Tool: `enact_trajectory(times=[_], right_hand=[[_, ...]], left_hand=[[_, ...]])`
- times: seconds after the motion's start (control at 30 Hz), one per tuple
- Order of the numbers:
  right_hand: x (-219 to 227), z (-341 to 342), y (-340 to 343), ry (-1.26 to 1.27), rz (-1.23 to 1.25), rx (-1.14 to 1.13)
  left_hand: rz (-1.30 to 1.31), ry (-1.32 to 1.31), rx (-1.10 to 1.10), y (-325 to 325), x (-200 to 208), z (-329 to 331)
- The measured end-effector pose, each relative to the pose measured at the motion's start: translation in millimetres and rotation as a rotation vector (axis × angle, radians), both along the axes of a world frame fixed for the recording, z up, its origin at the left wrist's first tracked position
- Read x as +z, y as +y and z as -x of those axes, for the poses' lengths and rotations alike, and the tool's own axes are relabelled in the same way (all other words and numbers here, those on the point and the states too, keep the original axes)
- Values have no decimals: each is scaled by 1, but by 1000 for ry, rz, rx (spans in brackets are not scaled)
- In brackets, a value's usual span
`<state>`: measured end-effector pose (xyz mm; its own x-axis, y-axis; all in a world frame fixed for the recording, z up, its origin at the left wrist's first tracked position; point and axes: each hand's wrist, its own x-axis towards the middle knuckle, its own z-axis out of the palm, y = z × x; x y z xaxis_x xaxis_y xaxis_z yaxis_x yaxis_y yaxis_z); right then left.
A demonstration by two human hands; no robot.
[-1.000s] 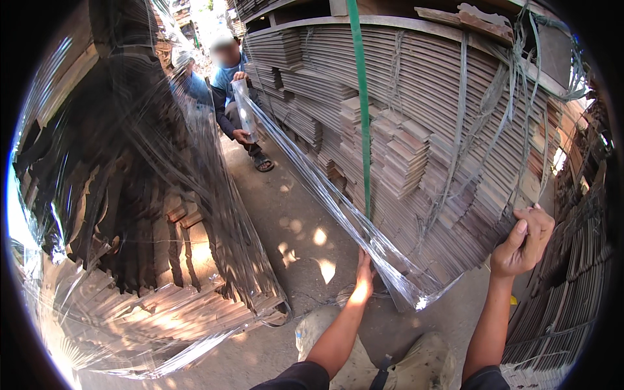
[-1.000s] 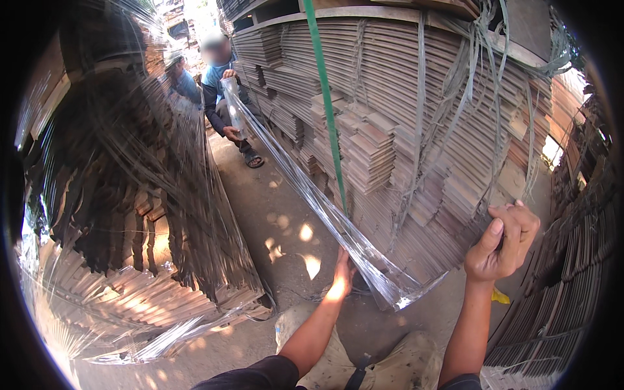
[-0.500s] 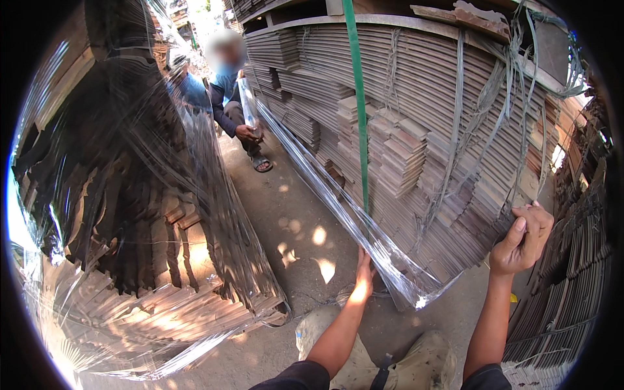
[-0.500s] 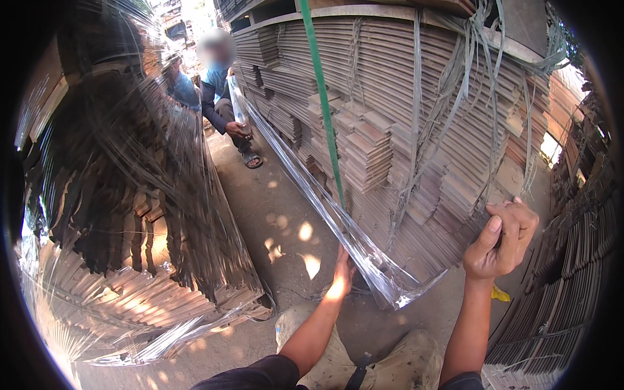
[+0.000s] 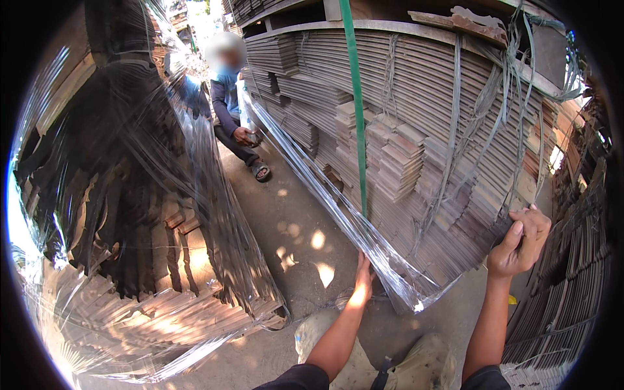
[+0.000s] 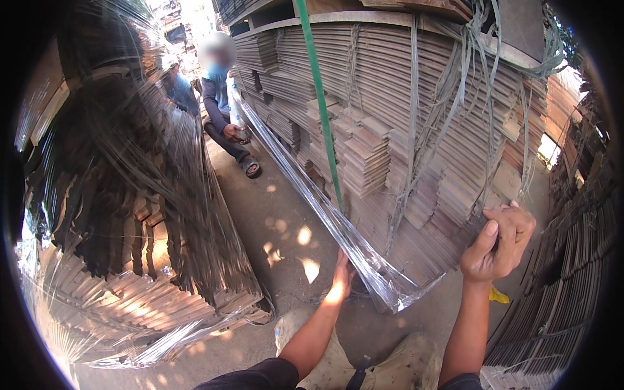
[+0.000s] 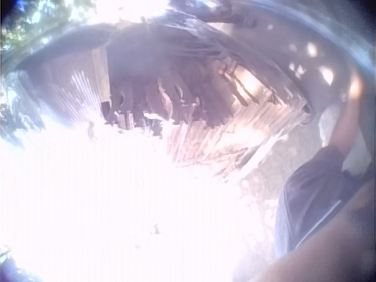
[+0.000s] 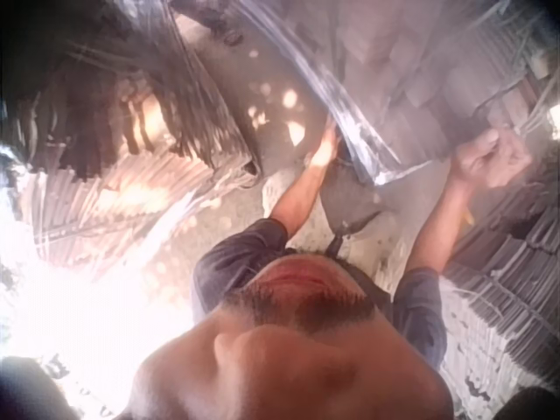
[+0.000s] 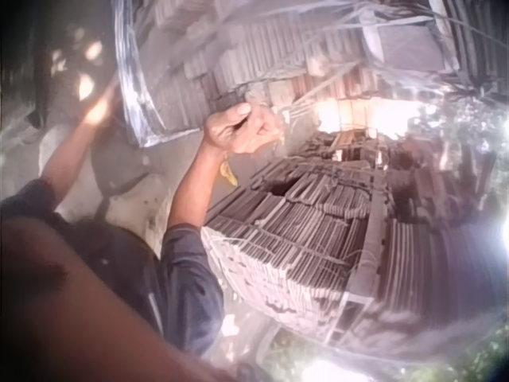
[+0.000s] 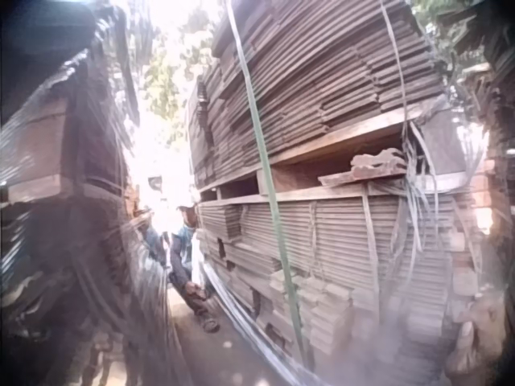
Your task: The person wraps a pallet of stacked cardboard materials using a roll of plastic film, moving around the stack and securing the layers by hand.
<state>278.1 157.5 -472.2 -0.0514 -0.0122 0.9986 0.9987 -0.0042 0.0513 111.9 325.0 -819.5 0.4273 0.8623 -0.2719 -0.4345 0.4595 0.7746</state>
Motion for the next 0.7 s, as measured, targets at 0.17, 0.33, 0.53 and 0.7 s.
enact_trajectory(times=[0.17, 0.33, 0.53, 0.7], right_hand=[[1, 2, 0, -3, -5, 1], [0, 1, 0, -3, 3, -2], [0, 1, 2, -8, -15, 5], [-1, 1, 1, -1, -3, -7]], left_hand=[[-35, -52, -39, 5, -12, 3], [14, -2, 9, 4, -14, -2], [10, -2, 7, 4, -14, -1], [1, -11, -2, 5, -14, -1]])
